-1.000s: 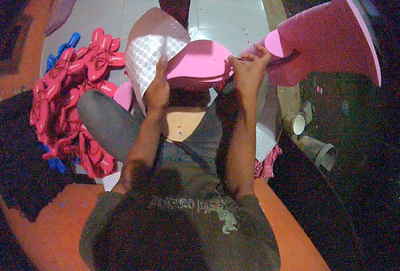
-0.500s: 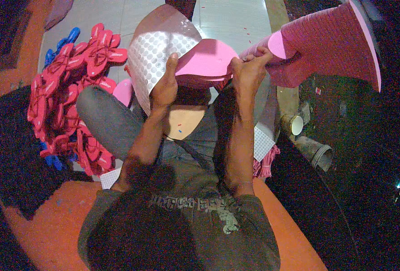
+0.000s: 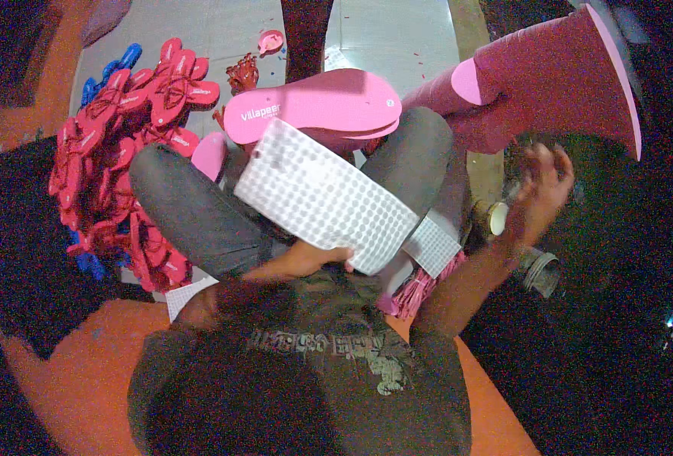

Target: The person organizes pink flip-flop soles into a stack and then peels small circular white stickers from a sheet and applies them to the heel area of a pink sole.

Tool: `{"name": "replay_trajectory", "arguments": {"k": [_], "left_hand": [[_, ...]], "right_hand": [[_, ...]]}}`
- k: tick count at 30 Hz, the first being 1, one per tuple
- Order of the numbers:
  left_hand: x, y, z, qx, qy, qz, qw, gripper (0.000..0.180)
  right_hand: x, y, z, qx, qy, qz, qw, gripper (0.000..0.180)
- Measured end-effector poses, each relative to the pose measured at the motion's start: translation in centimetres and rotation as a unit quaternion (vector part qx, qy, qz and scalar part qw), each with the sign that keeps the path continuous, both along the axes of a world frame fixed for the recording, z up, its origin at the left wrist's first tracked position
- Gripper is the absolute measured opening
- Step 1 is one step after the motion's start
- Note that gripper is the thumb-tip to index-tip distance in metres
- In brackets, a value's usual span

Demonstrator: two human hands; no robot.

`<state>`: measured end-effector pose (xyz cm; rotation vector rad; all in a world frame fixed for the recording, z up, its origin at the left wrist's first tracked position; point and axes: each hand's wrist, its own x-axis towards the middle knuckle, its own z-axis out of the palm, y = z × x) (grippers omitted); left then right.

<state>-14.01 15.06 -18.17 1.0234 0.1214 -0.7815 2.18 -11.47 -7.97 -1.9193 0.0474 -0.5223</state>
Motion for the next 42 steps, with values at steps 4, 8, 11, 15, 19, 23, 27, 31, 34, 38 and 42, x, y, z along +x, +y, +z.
{"name": "replay_trajectory", "arguments": {"k": [4,8,11,15,19,23,27,31,34,38,42], "left_hand": [[-1.2,-2.2,-4.2,0.004,0.008,-0.160,0.987,0.029],[-0.3,3.4,3.2,0.297,-0.325,-0.332,0.834,0.039],[4.7,8.0,9.8,0.495,-0.268,-0.184,0.806,0.038],[15.0,9.3,7.5,0.587,-0.644,0.056,0.487,0.073],[17.0,10.0,2.8,0.615,-0.556,-0.094,0.551,0.087],[17.0,10.0,2.9,0.585,-0.534,-0.058,0.608,0.086],[17.1,10.3,3.9,0.581,-0.563,-0.024,0.588,0.083],[16.2,11.7,4.3,0.597,-0.570,-0.003,0.564,0.076],[15.9,12.0,3.2,0.587,-0.540,-0.040,0.602,0.075],[15.8,12.2,3.1,0.596,-0.504,-0.047,0.624,0.073],[15.9,12.1,3.2,0.580,-0.486,-0.055,0.651,0.073]], "right_hand": [[-3.6,6.3,-0.3,0.147,-0.095,0.086,0.981,0.027],[-7.2,13.8,-7.3,0.319,0.117,0.038,0.940,0.041],[-8.8,13.5,-10.2,0.266,0.145,0.082,0.950,0.041],[-11.2,12.1,-10.6,0.201,0.213,0.142,0.945,0.042],[-11.8,11.3,-10.2,0.210,0.194,0.128,0.950,0.045],[-11.2,11.6,-9.7,0.273,0.213,0.125,0.930,0.045],[-10.9,11.3,-8.6,0.265,0.230,0.115,0.929,0.045],[-9.6,11.3,-7.1,0.288,0.231,0.060,0.927,0.043],[-8.0,11.4,-7.4,0.355,0.222,0.054,0.907,0.042],[-4.8,13.1,-4.2,0.369,0.251,0.023,0.895,0.045],[-1.3,13.3,-5.5,0.336,0.224,0.015,0.914,0.048]]}}
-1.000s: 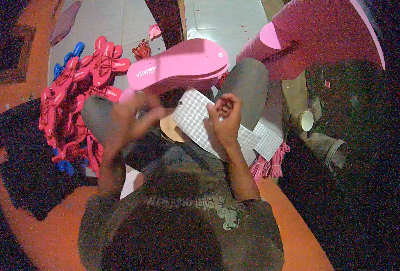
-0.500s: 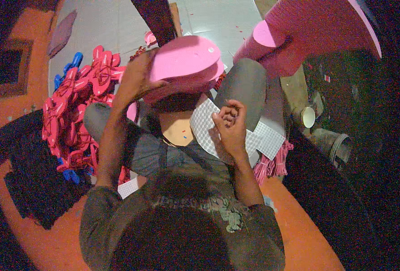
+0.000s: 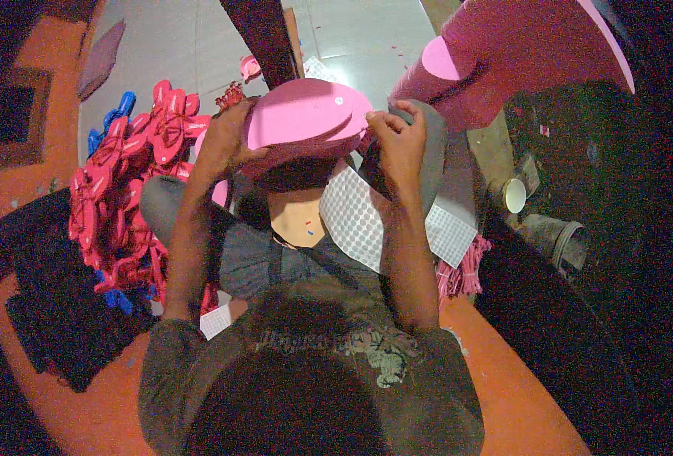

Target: The person organizes pink flip-flop soles into a stack and then peels small circular white stickers from a sheet and applies them to the heel area of a pink sole.

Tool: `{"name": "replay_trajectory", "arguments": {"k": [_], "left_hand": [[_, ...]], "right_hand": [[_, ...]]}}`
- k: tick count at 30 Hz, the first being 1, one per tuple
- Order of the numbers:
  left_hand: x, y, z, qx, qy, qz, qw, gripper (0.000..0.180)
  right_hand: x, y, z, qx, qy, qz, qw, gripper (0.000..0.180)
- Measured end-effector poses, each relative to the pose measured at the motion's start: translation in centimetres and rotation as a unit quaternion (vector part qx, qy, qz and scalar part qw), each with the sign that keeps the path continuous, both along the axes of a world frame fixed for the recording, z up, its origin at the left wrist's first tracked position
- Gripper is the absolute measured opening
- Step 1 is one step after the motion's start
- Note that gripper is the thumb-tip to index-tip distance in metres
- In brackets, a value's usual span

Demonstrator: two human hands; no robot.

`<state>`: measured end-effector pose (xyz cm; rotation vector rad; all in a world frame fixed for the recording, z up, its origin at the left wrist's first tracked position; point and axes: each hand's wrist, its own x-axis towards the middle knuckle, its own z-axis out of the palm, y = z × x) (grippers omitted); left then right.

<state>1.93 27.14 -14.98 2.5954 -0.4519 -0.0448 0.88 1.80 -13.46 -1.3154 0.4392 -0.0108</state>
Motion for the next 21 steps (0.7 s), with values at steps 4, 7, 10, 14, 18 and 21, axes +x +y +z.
{"name": "replay_trajectory", "arguments": {"k": [4,7,10,14,18,21], "left_hand": [[0.0,0.1,-0.5,0.010,-0.017,-0.005,1.000,0.077],[-0.1,0.0,-0.6,0.024,-0.007,-0.003,1.000,0.079],[-0.3,0.0,-0.6,0.053,0.009,0.004,0.999,0.079],[-0.4,0.2,-1.2,0.037,-0.118,-0.017,0.992,0.072],[-0.2,-0.1,-1.2,0.042,-0.092,-0.012,0.995,0.071],[0.2,-0.3,-0.7,0.014,-0.110,-0.022,0.994,0.072]], "right_hand": [[1.8,0.0,-1.7,-0.107,-0.016,0.011,0.994,0.048],[1.9,0.0,-3.6,-0.214,-0.031,0.005,0.976,0.048],[1.9,0.4,-4.0,-0.300,-0.032,-0.016,0.953,0.048],[1.7,1.2,-3.3,-0.371,-0.025,-0.035,0.928,0.047],[1.8,0.5,-4.1,-0.417,-0.036,-0.050,0.907,0.049],[1.6,0.3,-3.5,-0.331,-0.035,-0.022,0.943,0.049]]}}
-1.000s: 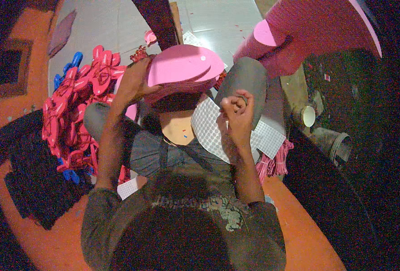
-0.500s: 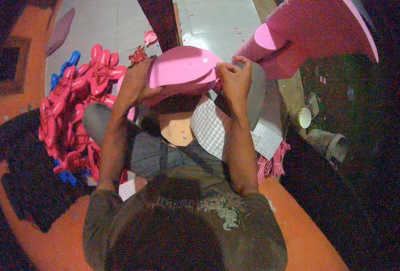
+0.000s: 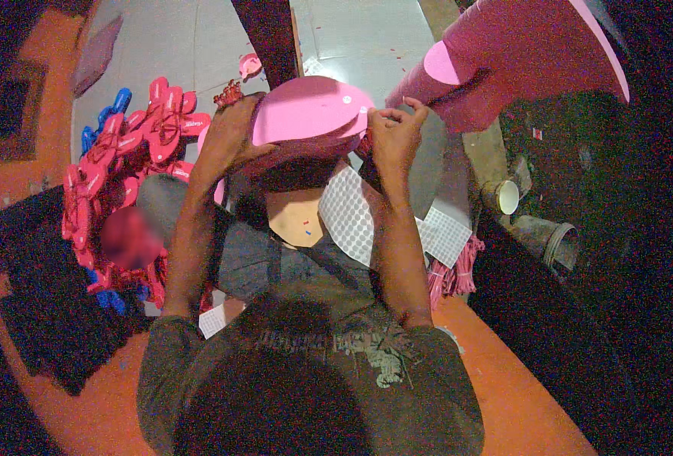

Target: The person organizes pink flip-flop soles into a stack and then peels small circular white stickers from a sheet and applies them to the heel area of a pink sole.

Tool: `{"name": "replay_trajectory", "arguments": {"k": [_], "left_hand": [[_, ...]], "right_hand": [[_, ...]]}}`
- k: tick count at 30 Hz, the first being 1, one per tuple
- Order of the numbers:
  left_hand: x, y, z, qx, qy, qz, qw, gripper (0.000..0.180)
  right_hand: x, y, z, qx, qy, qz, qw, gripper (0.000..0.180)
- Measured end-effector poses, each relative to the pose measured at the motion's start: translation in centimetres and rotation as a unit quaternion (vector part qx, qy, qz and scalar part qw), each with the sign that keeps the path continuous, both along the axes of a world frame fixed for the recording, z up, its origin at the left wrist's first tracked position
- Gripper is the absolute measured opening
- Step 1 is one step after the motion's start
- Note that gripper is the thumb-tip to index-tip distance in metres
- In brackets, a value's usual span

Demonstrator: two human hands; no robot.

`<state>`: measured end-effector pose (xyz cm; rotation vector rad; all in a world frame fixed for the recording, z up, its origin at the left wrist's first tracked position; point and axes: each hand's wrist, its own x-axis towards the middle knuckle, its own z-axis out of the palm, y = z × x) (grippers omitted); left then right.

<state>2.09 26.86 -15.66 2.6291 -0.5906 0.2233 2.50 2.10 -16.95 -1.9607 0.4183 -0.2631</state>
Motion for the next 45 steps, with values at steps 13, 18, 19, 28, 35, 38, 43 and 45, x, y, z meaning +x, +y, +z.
{"name": "replay_trajectory", "arguments": {"k": [13,18,19,28,35,38,43,45], "left_hand": [[-0.8,1.3,5.0,-0.080,0.048,0.065,0.994,0.072],[-1.3,3.4,3.4,-0.093,0.050,0.105,0.989,0.072],[-1.8,3.3,3.6,-0.087,0.089,0.131,0.984,0.074],[-2.0,4.7,1.9,-0.062,0.052,0.146,0.986,0.075],[-2.4,4.8,1.7,-0.063,0.038,0.130,0.989,0.073],[-2.4,4.8,1.6,-0.065,0.033,0.118,0.990,0.073],[-1.8,3.5,2.3,-0.086,0.031,0.067,0.994,0.073],[-1.1,1.4,3.0,-0.054,-0.004,0.017,0.998,0.072]], "right_hand": [[-1.7,-0.8,3.3,0.244,0.039,-0.017,0.969,0.018],[-0.8,-0.5,2.0,0.167,0.068,0.007,0.984,0.016],[-0.4,-0.8,0.9,0.128,0.068,0.020,0.989,0.017],[0.4,0.3,-0.8,0.077,0.114,0.053,0.989,0.019],[0.2,0.8,-1.1,-0.058,0.118,0.004,0.991,0.026],[0.3,0.6,-1.8,-0.124,0.072,0.005,0.990,0.031],[0.5,-0.5,-2.8,-0.079,0.060,0.051,0.994,0.031],[0.6,-1.2,-2.9,0.040,0.096,0.073,0.992,0.031]]}}
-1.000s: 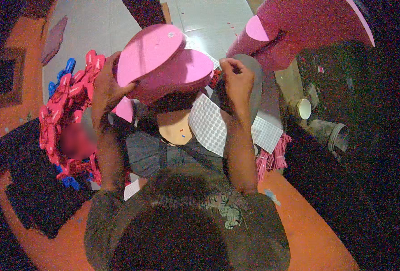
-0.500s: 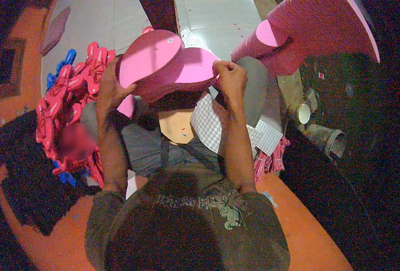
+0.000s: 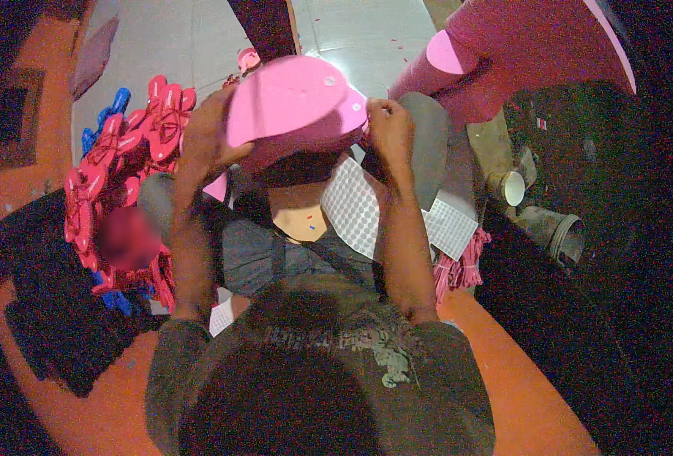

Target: The person organizes pink flip-flop soles into a stack and then peels small circular white stickers from a sheet and applies them to the heel area of a pink sole.

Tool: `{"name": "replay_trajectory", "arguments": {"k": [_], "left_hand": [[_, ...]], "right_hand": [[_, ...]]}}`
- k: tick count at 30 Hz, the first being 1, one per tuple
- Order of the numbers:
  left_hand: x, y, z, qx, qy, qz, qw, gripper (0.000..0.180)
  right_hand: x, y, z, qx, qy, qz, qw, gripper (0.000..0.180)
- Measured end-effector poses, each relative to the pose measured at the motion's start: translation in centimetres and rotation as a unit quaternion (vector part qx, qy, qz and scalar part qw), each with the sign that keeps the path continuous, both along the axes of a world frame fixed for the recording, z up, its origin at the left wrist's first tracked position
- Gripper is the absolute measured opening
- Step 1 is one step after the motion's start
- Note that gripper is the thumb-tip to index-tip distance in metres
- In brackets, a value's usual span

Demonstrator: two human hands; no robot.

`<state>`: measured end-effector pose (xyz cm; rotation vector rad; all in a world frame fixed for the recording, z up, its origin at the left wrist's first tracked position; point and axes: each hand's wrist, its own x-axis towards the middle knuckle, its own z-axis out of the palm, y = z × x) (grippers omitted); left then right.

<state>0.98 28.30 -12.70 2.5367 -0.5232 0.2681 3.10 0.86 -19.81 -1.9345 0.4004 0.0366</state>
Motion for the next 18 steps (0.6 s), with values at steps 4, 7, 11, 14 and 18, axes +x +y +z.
{"name": "replay_trajectory", "arguments": {"k": [4,7,11,14,18], "left_hand": [[1.0,-2.5,-1.7,0.091,-0.026,-0.040,0.995,0.076],[1.8,-3.1,-3.3,0.135,0.006,-0.038,0.990,0.079],[1.8,-3.9,-2.4,0.179,0.054,-0.021,0.982,0.076],[2.0,-3.7,-1.8,0.146,0.096,-0.011,0.985,0.073],[0.3,-1.1,0.8,0.032,-0.006,-0.010,0.999,0.073]], "right_hand": [[-0.2,0.2,1.0,0.083,0.060,0.022,0.994,0.037],[-0.2,-0.3,1.0,-0.040,0.021,0.043,0.998,0.041],[0.0,-0.7,0.0,-0.036,0.011,0.032,0.999,0.043],[-0.6,0.5,3.1,0.117,0.084,-0.021,0.989,0.044],[-0.5,0.8,1.4,0.128,0.029,-0.017,0.991,0.039]]}}
